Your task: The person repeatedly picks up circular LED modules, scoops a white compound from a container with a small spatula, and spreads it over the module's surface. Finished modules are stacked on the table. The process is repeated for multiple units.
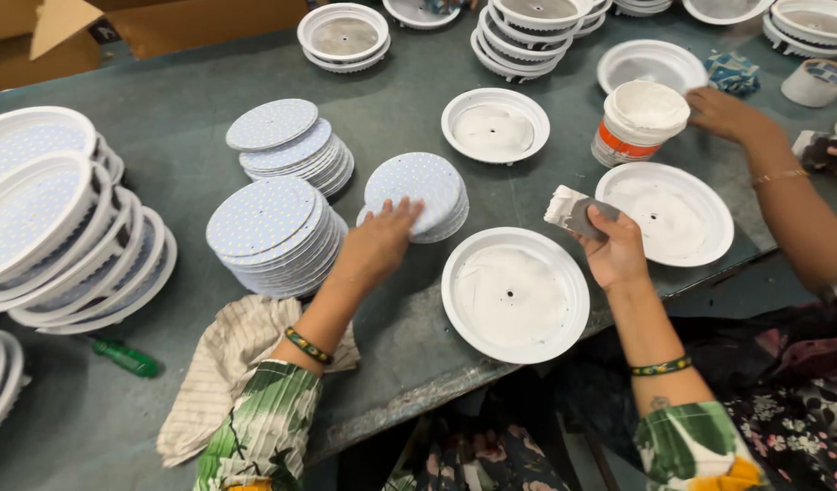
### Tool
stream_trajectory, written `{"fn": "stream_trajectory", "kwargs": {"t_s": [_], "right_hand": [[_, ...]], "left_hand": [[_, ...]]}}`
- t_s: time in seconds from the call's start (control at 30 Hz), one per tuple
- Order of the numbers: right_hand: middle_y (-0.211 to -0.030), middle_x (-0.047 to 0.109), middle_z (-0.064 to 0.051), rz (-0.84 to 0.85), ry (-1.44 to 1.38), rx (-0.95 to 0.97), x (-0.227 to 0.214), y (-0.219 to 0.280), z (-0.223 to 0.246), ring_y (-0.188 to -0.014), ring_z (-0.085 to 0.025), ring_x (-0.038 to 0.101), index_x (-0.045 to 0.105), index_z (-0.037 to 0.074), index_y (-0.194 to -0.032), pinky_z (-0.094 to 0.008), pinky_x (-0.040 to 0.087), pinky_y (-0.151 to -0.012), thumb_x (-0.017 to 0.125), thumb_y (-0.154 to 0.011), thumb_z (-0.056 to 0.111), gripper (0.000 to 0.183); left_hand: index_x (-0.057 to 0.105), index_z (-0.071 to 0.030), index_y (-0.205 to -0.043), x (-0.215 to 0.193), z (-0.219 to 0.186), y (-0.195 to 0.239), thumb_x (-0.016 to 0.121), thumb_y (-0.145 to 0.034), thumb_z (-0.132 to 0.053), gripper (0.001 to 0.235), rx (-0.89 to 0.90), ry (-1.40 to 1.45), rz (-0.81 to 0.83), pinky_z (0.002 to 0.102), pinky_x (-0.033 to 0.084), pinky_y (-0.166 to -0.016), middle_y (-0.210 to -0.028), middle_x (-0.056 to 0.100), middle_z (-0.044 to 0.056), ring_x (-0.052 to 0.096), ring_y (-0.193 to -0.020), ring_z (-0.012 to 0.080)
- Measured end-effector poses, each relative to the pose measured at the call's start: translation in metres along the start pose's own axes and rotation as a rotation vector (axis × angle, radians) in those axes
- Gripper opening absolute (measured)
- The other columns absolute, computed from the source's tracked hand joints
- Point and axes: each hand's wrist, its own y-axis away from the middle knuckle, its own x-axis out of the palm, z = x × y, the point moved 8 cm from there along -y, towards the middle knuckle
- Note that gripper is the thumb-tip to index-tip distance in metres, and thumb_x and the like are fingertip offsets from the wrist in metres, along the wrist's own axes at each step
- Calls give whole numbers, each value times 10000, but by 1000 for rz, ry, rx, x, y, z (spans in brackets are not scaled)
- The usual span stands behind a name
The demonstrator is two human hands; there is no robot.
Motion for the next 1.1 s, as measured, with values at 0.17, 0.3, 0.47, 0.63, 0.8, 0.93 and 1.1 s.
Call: {"fn": "stream_trajectory", "kwargs": {"t_s": [0.17, 0.3, 0.47, 0.63, 0.8, 0.93, 1.1], "right_hand": [[-1120, 713, -157, -137, 28, 110, -6, 24, -26, -991, -260, 719, 640, -51, -1191, -442, 572, -913, 660, -959, 86, 271], [-1038, 732, -143, -133, 28, 179, 18, 36, -39, -914, -250, 714, 645, -41, -1160, -409, 582, -866, 676, -951, 86, 246], [-1111, 745, -145, -38, 217, -85, 83, 53, -5, -987, -208, 723, 661, -78, -1240, -329, 588, -937, 708, -964, 69, 316], [-1103, 758, -135, 44, 618, -294, 182, 88, 12, -957, -188, 712, 729, -47, -1196, -323, 587, -905, 718, -976, 92, 261], [-1135, 769, -120, 220, 1036, -655, 271, 127, 18, -1022, -200, 744, 744, 35, -1204, -315, 569, -894, 675, -1029, 100, 199], [-1127, 759, -148, 200, 1136, -728, 299, 131, 16, -974, -242, 759, 738, 30, -1193, -319, 597, -821, 664, -1023, 80, 192], [-1088, 760, -163, 181, 1261, -768, 311, 130, 12, -911, -281, 757, 742, 18, -1172, -339, 588, -779, 664, -1014, 55, 180]], "left_hand": [[567, -14, -1444, -30, 55, 66, 611, -1074, -204, 418, -623, 1281, -536, 436, 547, -980, -1320, 671, 185, 650, -1168, 329], [498, 14, -1435, 0, 34, 92, 590, -968, -146, 502, -720, 2191, -704, 449, 534, -1066, -1380, 632, 136, 623, -1251, 299], [450, -4, -1474, 16, -14, 89, 497, -1020, -353, 574, -648, 2397, -457, 528, 458, -1095, -1414, 596, 166, 579, -1292, 342], [290, -53, -1586, -2, -65, 84, 459, -1071, -403, 646, -322, 2413, -185, 521, 421, -1159, -1528, 490, 160, 511, -1389, 330], [-20, -326, -1668, -30, -86, 84, 454, -1073, -385, 763, -146, 2269, -188, 470, 385, -1169, -1622, 323, 68, 411, -1433, 258], [-91, -315, -1677, -51, -92, 78, 465, -1081, -420, 822, -92, 2201, -191, 467, 307, -1233, -1709, 181, 60, 269, -1541, 257], [-93, -286, -1678, -59, -95, 77, 515, -1056, -479, 890, -100, 2101, -192, 456, 185, -1288, -1761, 49, 46, 110, -1615, 254]]}}
